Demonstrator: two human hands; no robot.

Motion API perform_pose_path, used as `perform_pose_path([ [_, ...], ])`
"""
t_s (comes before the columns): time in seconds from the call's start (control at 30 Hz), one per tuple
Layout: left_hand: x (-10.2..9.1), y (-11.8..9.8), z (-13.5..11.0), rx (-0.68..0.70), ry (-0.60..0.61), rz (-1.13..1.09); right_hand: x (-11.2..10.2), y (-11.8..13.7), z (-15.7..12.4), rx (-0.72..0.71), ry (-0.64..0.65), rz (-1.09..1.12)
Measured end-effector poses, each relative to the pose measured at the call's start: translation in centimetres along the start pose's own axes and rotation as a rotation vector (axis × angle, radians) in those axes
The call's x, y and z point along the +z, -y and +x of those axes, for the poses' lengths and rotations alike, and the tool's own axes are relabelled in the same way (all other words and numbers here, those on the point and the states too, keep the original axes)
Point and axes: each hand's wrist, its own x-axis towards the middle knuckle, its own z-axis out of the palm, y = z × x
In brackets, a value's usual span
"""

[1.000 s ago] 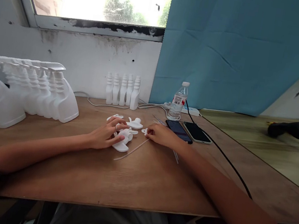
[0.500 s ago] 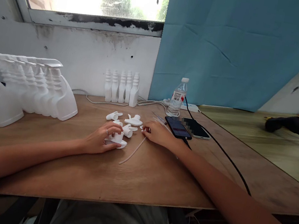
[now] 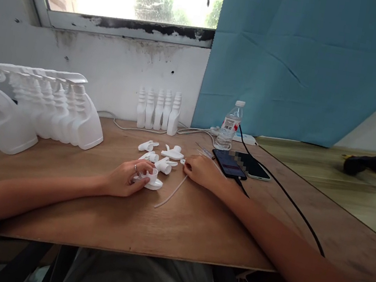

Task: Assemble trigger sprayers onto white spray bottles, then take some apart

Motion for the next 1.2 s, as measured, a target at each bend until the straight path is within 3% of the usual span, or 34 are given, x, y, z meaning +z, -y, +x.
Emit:
perform_pose_path([
  [0.13,0.3,-0.1,0.1,-0.152,-0.015,-0.046,-0.2,1.1,-0.3,-0.020,-0.148,0.063],
  [0.23,0.4,-0.1,0.2,-0.175,-0.017,-0.106,-0.4,2.8,-0.6,-0.106,-0.303,0.234],
  [0.37,0.4,0.1,0.2,-0.162,-0.008,-0.115,-0.5,4.8,-0.8,-0.257,-0.331,0.279],
  [0.47,0.4,0.2,0.2,-0.157,0.006,-0.114,-0.5,4.8,-0.9,-0.308,-0.357,0.244],
  [0.6,0.4,0.2,0.2,-0.195,0.040,-0.145,-0.7,4.7,-1.2,-0.367,-0.470,0.282],
  [0.73,0.4,0.3,0.2,-0.207,0.058,-0.167,-1.0,5.7,-1.4,-0.573,-0.587,0.229],
  [0.87,0.4,0.3,0.2,-0.199,0.045,-0.153,-0.8,6.2,-1.3,-0.677,-0.545,0.182],
  [1.2,0.3,0.4,0.3,-0.041,0.034,-0.043,-0.6,6.3,-1.4,-0.652,-0.429,0.326],
])
